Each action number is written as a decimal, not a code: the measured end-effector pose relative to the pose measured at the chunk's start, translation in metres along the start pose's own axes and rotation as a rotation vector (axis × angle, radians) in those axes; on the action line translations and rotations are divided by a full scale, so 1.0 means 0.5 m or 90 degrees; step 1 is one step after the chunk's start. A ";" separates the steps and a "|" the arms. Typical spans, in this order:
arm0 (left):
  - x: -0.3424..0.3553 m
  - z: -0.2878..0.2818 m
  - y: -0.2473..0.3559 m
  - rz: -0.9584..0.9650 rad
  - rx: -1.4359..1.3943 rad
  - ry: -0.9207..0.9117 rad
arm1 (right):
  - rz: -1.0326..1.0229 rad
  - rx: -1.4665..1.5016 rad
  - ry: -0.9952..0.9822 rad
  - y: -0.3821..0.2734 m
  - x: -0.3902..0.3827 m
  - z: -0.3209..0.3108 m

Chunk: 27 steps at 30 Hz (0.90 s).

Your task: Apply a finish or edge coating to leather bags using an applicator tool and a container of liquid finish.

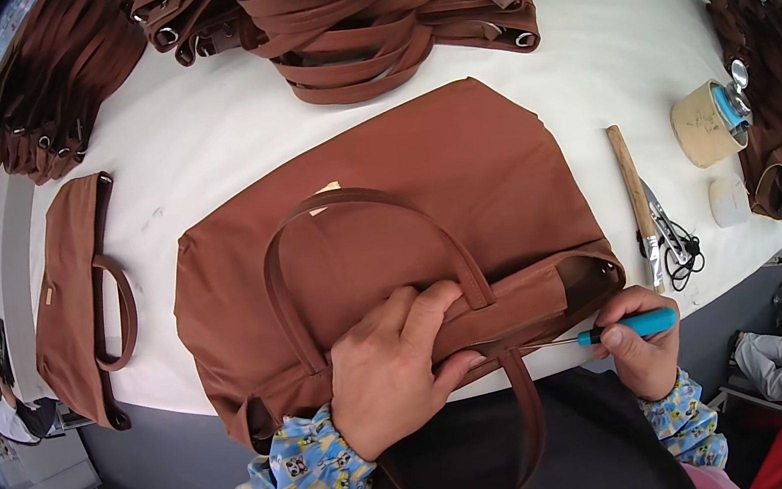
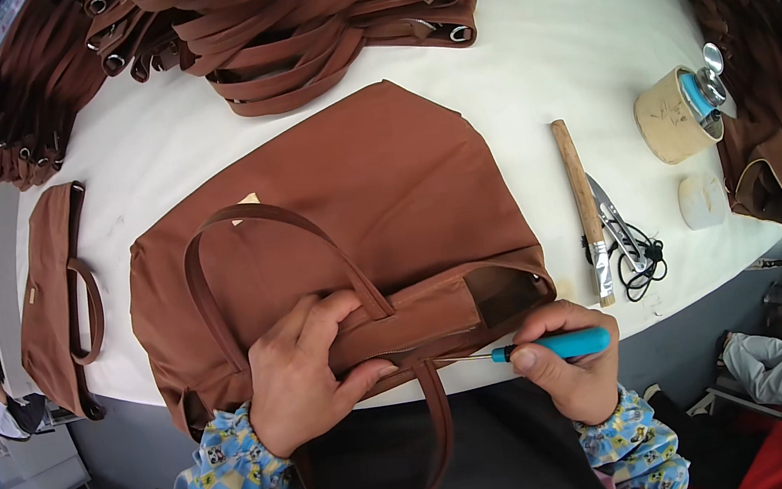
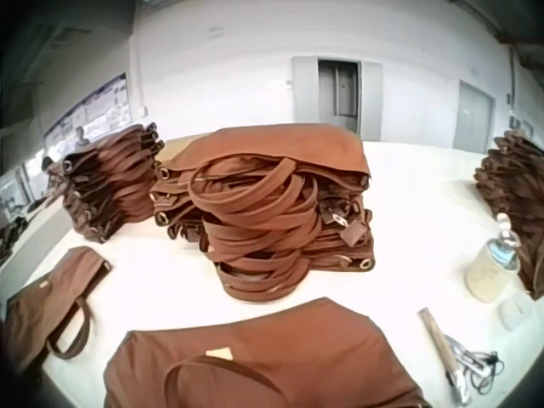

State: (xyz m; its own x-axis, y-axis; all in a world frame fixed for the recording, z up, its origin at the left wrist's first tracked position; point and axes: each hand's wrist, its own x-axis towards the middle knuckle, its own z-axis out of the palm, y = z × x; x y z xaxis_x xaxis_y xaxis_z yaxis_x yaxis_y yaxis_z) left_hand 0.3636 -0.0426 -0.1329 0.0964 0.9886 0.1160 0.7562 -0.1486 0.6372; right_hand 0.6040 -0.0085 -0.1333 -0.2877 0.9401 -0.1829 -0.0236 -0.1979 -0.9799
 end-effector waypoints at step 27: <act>0.002 0.003 -0.002 0.007 -0.003 0.007 | 0.007 -0.026 0.003 0.001 0.003 0.000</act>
State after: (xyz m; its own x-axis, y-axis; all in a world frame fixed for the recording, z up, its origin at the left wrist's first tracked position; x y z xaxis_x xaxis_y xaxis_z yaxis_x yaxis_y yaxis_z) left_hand 0.3637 -0.0413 -0.1346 0.0971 0.9866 0.1309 0.7527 -0.1588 0.6390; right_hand 0.6038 -0.0071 -0.1343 -0.2830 0.9392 -0.1944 0.0186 -0.1972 -0.9802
